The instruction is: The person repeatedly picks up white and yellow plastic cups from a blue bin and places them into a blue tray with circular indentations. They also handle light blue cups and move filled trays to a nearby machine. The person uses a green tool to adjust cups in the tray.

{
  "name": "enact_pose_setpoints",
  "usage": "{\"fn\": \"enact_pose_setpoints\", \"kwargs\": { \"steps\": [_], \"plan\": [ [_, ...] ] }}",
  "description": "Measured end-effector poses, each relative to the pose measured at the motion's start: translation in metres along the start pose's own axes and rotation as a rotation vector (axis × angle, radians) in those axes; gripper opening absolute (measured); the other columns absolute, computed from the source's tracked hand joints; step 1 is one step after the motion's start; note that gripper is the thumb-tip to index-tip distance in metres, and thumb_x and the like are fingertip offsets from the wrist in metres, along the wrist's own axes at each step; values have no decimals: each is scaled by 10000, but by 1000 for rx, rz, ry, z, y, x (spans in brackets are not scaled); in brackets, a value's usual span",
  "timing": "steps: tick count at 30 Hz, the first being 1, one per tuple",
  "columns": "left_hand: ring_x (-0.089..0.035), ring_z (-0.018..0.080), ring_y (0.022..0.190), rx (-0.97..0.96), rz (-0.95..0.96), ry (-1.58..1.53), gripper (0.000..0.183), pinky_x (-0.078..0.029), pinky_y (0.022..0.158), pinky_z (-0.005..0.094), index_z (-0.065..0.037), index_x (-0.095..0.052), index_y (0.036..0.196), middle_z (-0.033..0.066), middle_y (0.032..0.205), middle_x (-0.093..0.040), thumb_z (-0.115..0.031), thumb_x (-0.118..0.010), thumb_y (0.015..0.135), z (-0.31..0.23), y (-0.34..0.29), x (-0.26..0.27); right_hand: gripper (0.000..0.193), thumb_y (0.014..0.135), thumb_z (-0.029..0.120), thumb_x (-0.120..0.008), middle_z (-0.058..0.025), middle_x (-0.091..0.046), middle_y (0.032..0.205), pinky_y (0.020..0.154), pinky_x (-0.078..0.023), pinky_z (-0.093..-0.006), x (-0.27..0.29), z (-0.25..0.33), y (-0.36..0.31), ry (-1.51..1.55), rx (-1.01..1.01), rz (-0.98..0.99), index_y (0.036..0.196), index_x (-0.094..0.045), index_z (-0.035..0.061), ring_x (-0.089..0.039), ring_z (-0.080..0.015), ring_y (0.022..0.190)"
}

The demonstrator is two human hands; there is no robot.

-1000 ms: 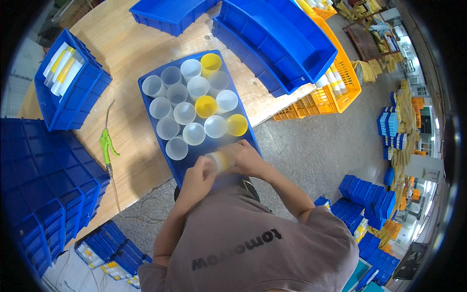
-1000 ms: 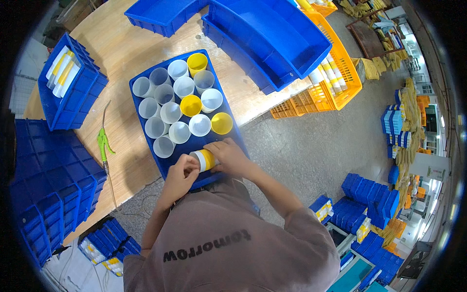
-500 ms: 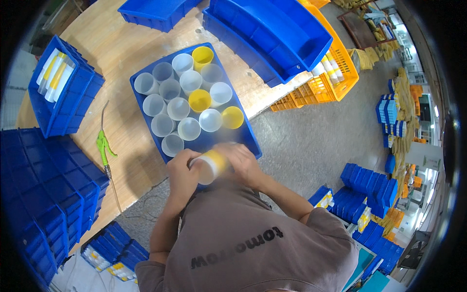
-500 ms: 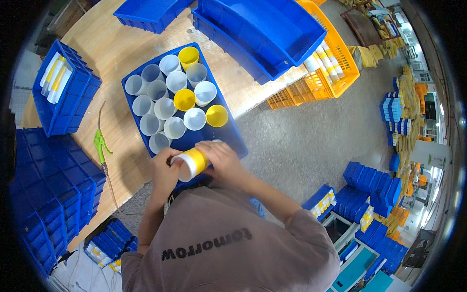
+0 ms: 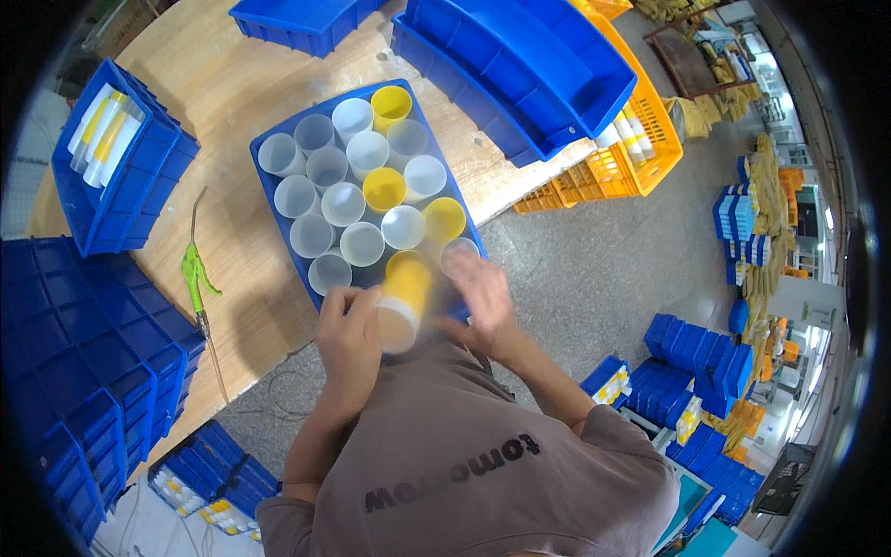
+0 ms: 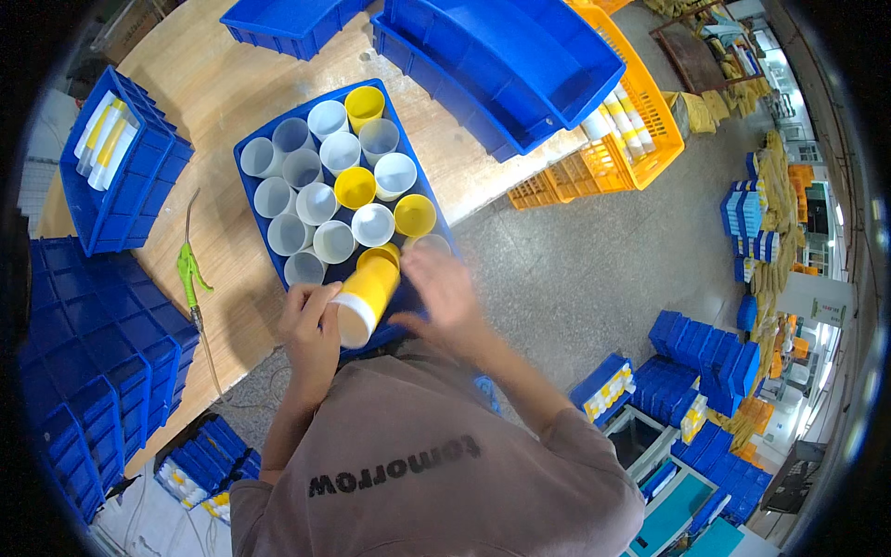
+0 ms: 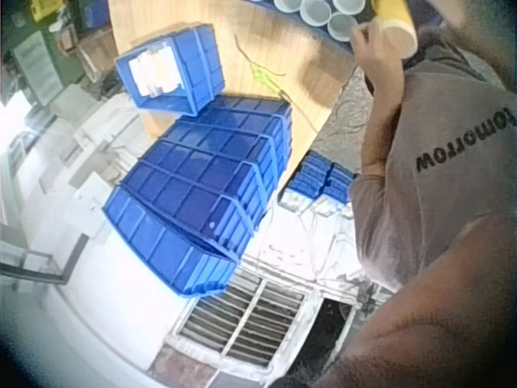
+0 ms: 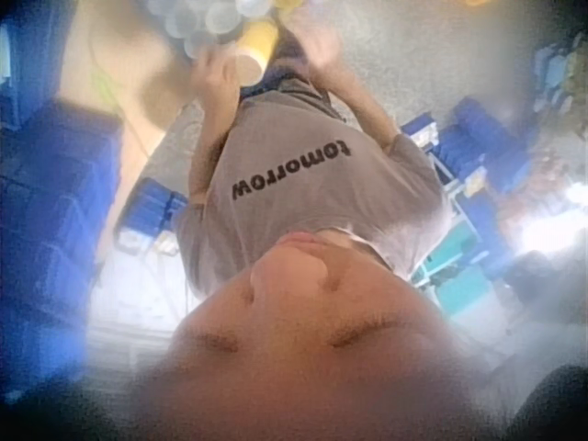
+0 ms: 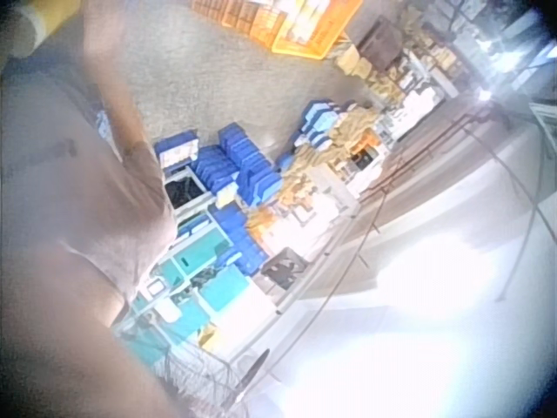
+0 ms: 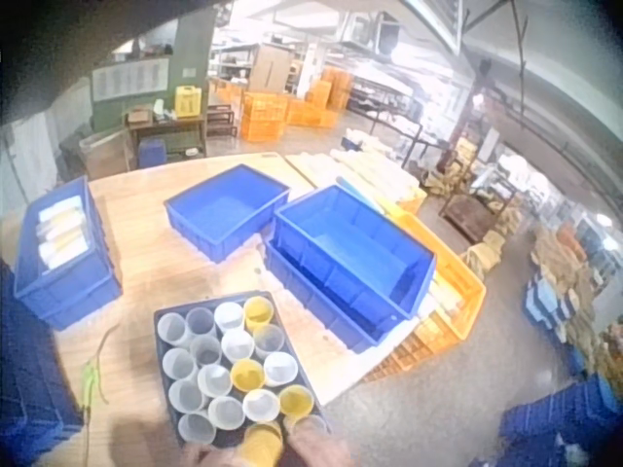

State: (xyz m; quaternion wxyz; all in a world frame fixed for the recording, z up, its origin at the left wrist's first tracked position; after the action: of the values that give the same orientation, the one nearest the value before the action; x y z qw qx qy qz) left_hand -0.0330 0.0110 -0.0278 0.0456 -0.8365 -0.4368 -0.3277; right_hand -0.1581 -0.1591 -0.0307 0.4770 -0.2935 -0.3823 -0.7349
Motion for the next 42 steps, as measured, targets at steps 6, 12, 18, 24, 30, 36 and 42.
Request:
{"fn": "enact_pose_setpoints", "kwargs": {
  "steps": [6, 12, 18, 24, 30, 36, 42],
  "plan": [
    [-685, 281, 747, 52, -154, -68, 302, -533, 664, 361, -13, -744, 1019, 141, 873, -690, 133, -672, 765, -23, -14, 67, 627, 828, 185, -780, -147, -628, 1329, 1012, -460, -415, 10, 30, 11, -69, 58, -49, 1377, -522, 26, -579, -297, 1281],
    [-684, 311, 858, 281, 128, 119, 162, -527, 757, 394, -46, -746, 965, 138, 923, -684, 22, -664, 843, 37, -17, 49, 749, 740, 154, -885, -180, -527, 1402, 1120, -432, -460, -16, 14, 8, 440, -52, 179, 1382, -508, 75, -534, -393, 1296],
    [-634, 313, 890, 150, -66, 300, 231, -492, 778, 391, -30, -650, 1013, 128, 922, -607, -48, -755, 809, 69, -16, 0, 701, 748, 205, -854, -102, -537, 1434, 1193, -280, -592, -83, -16, 21, -43, 250, 348, 1372, -548, 113, -491, -276, 1372],
    [-588, 361, 999, 296, -230, 336, 256, -477, 851, 445, -6, -628, 1053, 165, 1014, -613, -113, -746, 852, 109, 41, 69, 624, 738, 224, -857, -137, -584, 1355, 1154, -335, -581, -50, -22, 25, 64, 119, 95, 1283, -601, 61, -541, -333, 1313],
    [-557, 389, 1020, 4, -765, 821, 225, -467, 874, 494, -17, -616, 1002, 174, 1038, -611, -227, -669, 940, 238, 211, 198, 558, 750, 50, -809, -153, -607, 1300, 1097, -407, -536, -14, -25, 44, -37, 30, -51, 1263, -591, 34, -570, -360, 1252],
    [-576, 344, 966, 132, -885, 993, 197, -470, 815, 481, -83, -651, 904, 120, 953, -628, -274, -696, 909, 265, 251, 218, 557, 748, 1, -777, -170, -608, 1284, 1036, -447, -477, -2, -43, 28, -52, -138, -19, 1267, -579, 41, -578, -378, 1195],
    [-623, 386, 1138, 442, -340, 943, 188, -546, 877, 502, -63, -679, 1034, 189, 1124, -689, -162, -641, 878, 330, 331, 271, 530, 746, -8, -745, -153, -614, 1277, 1004, -474, -457, 3, -42, 37, -36, -157, 117, 1249, -591, 57, -587, -369, 1177]
  ]
}}
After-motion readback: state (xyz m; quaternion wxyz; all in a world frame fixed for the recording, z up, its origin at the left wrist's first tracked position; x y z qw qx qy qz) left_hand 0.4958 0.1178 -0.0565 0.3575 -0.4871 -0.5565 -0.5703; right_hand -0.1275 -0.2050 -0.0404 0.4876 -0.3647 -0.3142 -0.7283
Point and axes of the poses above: each hand's wrist, its own y-axis towards the middle knuckle, its own x-axis out of the back of the hand, z = x × y, the point moved 2 cm from there along y, towards the middle knuckle
